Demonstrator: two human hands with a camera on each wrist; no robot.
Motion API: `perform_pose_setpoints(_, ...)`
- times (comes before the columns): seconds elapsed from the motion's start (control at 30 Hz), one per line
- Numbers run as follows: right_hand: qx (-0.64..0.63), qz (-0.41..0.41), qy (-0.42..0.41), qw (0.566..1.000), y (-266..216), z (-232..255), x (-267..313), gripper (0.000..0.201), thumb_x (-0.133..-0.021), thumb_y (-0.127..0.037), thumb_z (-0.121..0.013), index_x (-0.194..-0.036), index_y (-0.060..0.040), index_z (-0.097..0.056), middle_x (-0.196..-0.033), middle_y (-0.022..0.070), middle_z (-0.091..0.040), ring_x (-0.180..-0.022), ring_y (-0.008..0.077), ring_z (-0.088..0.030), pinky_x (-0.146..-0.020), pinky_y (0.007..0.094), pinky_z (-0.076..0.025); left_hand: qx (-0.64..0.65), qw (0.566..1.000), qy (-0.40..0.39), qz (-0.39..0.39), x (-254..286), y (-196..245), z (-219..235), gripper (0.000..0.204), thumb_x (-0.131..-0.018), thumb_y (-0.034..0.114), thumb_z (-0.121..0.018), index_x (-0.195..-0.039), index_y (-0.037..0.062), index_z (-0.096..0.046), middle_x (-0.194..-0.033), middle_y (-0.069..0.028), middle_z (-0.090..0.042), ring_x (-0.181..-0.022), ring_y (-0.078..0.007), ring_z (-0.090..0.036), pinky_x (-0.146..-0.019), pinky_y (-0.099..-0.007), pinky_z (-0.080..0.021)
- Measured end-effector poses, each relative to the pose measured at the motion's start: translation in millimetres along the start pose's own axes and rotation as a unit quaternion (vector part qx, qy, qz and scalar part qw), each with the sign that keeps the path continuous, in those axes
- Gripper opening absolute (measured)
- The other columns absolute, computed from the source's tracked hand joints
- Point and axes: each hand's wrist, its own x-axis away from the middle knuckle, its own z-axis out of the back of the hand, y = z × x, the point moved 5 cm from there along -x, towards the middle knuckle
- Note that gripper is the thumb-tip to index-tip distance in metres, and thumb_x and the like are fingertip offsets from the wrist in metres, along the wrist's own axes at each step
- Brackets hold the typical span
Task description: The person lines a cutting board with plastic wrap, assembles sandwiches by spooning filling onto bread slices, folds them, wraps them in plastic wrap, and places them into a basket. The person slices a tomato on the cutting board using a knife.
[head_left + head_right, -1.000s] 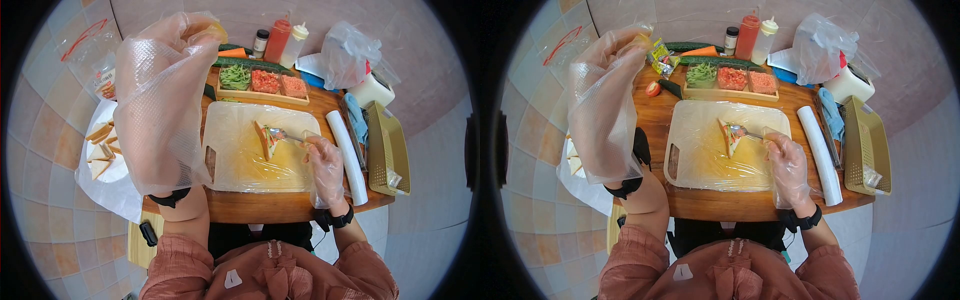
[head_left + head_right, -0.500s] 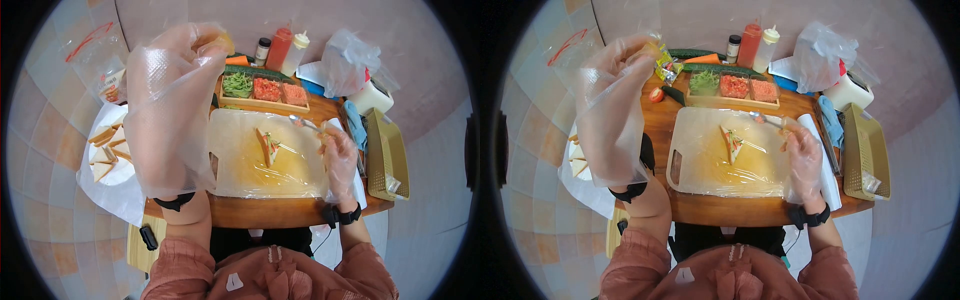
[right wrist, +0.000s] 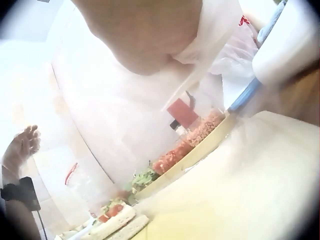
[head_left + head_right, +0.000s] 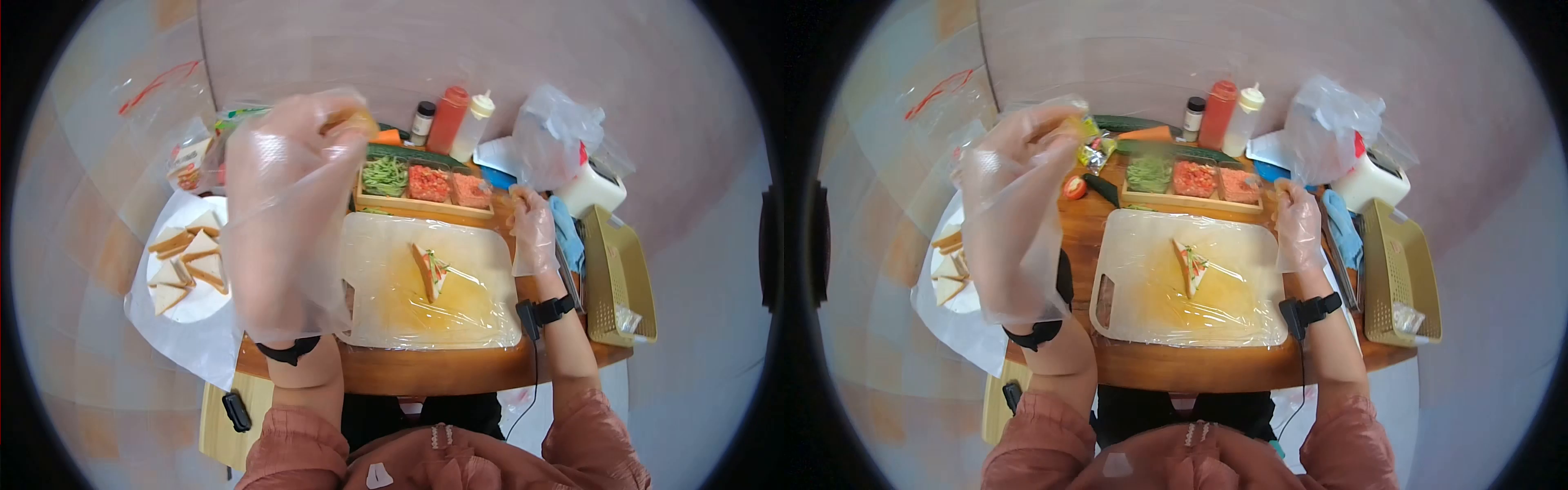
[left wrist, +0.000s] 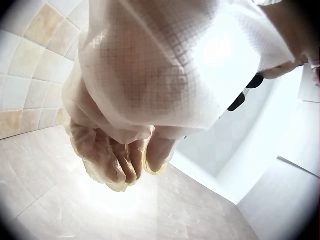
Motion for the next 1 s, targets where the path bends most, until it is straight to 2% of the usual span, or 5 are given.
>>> perform_pose_setpoints(0.07,0.104,0.133,0.031,0.985,37.8,-17.2,-23.5,0.02,-0.099,-0.013,-0.059,-0.112,-0.0062,-0.073,-0.075,0.0089,-0.068,-0.057,0.0144,-0.058,-0.054,0.0313,-0.047,-0.057,0.997,0.011,-0.049,-3.7,-3.6,5.4,0.013,-0.084,0.006,-0.064,-0.092,-0.0025,-0.07,-0.075,-0.0129,-0.067,-0.065,-0.024,-0.061,-0.065,-0.0333,-0.049)
perform_pose_setpoints(0.27,-0.424,-0.169,-0.105,0.883,46.5,-53.1,-27.2,0.017,-0.101,-0.018,-0.056,-0.086,-0.0112,-0.058,-0.066,-0.0048,-0.047,-0.05,0.005,-0.041,-0.042,0.022,-0.03,-0.24,0.918,0.008,-0.315,14.6,-20.2,-8.3,0.019,-0.079,0.013,-0.069,-0.098,0.011,-0.069,-0.112,-0.0065,-0.063,-0.111,-0.0295,-0.058,-0.091,-0.0434,-0.048)
perform_pose_setpoints(0.3,-0.233,-0.087,-0.072,0.966,16.9,-46.0,-13.5,0.015,-0.101,-0.012,-0.056,-0.087,-0.0096,-0.058,-0.067,-0.0061,-0.044,-0.052,0.0038,-0.04,-0.043,0.0209,-0.029,-0.284,0.885,0.054,-0.364,17.0,-10.6,-5.6,0.008,-0.081,0.008,-0.068,-0.088,0.0081,-0.071,-0.101,-0.008,-0.067,-0.096,-0.033,-0.062,-0.084,-0.0449,-0.049)
perform_pose_setpoints(0.43,-0.233,-0.003,-0.082,0.969,19.4,-44.3,-10.8,0.016,-0.099,-0.004,-0.052,-0.106,0.0016,-0.064,-0.076,-0.0045,-0.052,-0.061,0.0038,-0.044,-0.049,0.02,-0.034,0.001,0.975,0.053,-0.217,17.8,-12.3,2.8,0.016,-0.086,0.011,-0.069,-0.101,0.0091,-0.065,-0.11,-0.0073,-0.062,-0.103,-0.0316,-0.057,-0.092,-0.0436,-0.046)
perform_pose_setpoints(1.0,-0.205,-0.072,-0.112,0.97,33.2,-36.4,-3.3,0.035,-0.103,-0.013,-0.056,-0.134,0.0035,-0.057,-0.091,0.0008,-0.06,-0.068,0.0045,-0.052,-0.058,0.0194,-0.044,-0.103,0.966,0.003,-0.238,15.2,-13.7,-22.9,0.019,-0.09,0.018,-0.067,-0.104,0.007,-0.06,-0.106,-0.0119,-0.059,-0.102,-0.0328,-0.055,-0.092,-0.0436,-0.046)
